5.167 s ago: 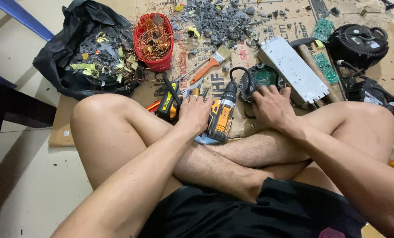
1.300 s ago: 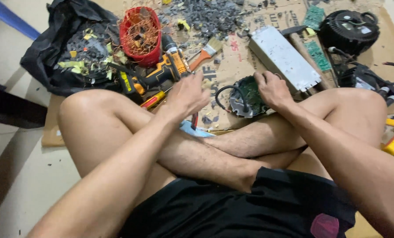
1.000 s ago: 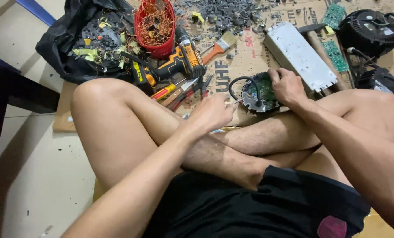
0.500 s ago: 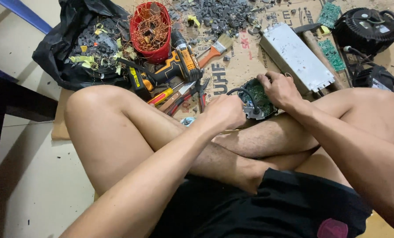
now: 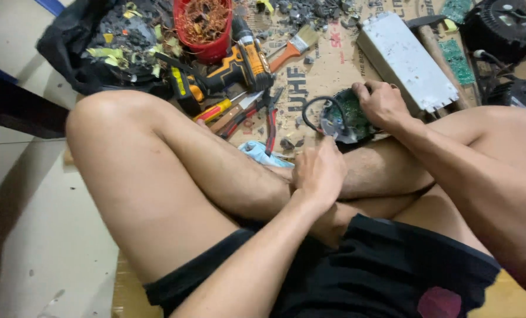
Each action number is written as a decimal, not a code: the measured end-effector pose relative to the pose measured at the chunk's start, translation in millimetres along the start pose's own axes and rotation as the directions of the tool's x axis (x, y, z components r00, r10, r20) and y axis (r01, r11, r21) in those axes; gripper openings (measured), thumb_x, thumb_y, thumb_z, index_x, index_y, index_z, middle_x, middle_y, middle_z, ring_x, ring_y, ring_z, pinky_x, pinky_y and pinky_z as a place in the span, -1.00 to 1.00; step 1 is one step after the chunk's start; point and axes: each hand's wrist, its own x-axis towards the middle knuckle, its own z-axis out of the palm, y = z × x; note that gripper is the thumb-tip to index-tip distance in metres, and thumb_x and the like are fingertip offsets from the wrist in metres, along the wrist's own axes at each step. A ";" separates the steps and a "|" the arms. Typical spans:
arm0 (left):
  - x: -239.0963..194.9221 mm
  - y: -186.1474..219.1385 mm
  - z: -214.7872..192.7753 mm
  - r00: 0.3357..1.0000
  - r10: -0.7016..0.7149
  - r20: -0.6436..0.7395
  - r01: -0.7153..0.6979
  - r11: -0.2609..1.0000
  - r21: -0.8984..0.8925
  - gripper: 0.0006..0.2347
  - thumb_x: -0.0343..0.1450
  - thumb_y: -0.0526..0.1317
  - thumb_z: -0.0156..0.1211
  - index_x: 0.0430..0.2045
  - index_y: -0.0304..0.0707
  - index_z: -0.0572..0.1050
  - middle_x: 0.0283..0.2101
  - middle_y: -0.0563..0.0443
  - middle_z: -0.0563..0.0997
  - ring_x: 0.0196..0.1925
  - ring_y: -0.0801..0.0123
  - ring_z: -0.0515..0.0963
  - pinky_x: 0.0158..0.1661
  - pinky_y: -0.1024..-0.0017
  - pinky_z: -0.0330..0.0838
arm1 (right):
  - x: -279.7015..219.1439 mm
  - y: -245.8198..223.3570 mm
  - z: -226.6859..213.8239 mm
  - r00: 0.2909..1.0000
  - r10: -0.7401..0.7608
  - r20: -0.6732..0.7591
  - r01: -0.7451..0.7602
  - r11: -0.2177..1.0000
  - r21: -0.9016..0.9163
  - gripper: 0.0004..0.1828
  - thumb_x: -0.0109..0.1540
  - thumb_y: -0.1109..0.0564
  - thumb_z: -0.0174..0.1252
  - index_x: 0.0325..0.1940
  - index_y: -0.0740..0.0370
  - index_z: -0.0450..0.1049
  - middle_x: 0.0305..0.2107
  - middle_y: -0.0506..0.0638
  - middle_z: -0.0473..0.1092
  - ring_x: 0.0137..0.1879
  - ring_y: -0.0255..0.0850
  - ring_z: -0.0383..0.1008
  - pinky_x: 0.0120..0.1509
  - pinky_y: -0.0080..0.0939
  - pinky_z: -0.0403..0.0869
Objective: The person sits cross-legged on the floor and uses a cordless drill to remove screws from a circular electronic component. They then use their hands to pull apart the casing and separate internal parts, placing debris onto the surrounding cardboard.
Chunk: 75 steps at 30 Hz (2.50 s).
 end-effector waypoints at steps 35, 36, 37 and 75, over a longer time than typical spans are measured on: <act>56.2 -41.1 24.7 0.987 0.135 -0.089 -0.110 0.964 0.240 -0.72 0.35 -0.33 0.08 -0.11 -0.45 0.60 -0.20 -0.49 0.63 -0.06 -0.36 0.63 -0.09 -0.20 0.57 | -18.4 -27.3 -2.0 0.998 0.028 0.065 -0.031 0.999 0.039 -0.43 0.42 -0.32 -0.15 0.22 0.09 0.49 -0.05 0.49 0.47 0.20 0.40 0.42 0.25 0.37 0.38; 62.2 -46.6 31.6 0.989 0.093 -0.112 -0.072 0.981 0.183 -0.70 0.35 -0.30 0.02 -0.09 -0.37 0.59 -0.16 -0.45 0.63 -0.02 -0.36 0.62 -0.05 -0.19 0.55 | -15.4 -23.5 -0.6 0.997 0.042 0.060 -0.044 0.998 0.034 -0.41 0.42 -0.34 -0.16 0.25 0.08 0.48 -0.05 0.49 0.48 0.20 0.38 0.42 0.26 0.35 0.38; 51.6 -43.8 30.3 0.989 0.097 -0.115 -0.075 0.980 0.183 -0.70 0.35 -0.30 0.02 -0.09 -0.37 0.59 -0.16 -0.45 0.63 -0.02 -0.36 0.62 -0.05 -0.19 0.55 | -15.9 -25.9 -1.6 0.998 0.039 0.055 -0.041 0.999 0.035 -0.41 0.42 -0.34 -0.16 0.25 0.08 0.48 -0.05 0.49 0.48 0.20 0.38 0.42 0.26 0.35 0.38; 89.1 -28.2 -1.6 0.994 0.105 -0.041 -0.082 0.924 0.373 -0.73 0.36 -0.29 0.02 -0.19 -0.43 0.63 -0.15 -0.49 0.65 0.05 -0.33 0.61 -0.02 -0.17 0.50 | -36.9 -52.9 -20.2 0.996 0.023 0.090 -0.031 0.996 0.086 -0.43 0.42 -0.28 -0.15 0.23 0.14 0.48 -0.06 0.51 0.47 0.19 0.41 0.43 0.22 0.35 0.41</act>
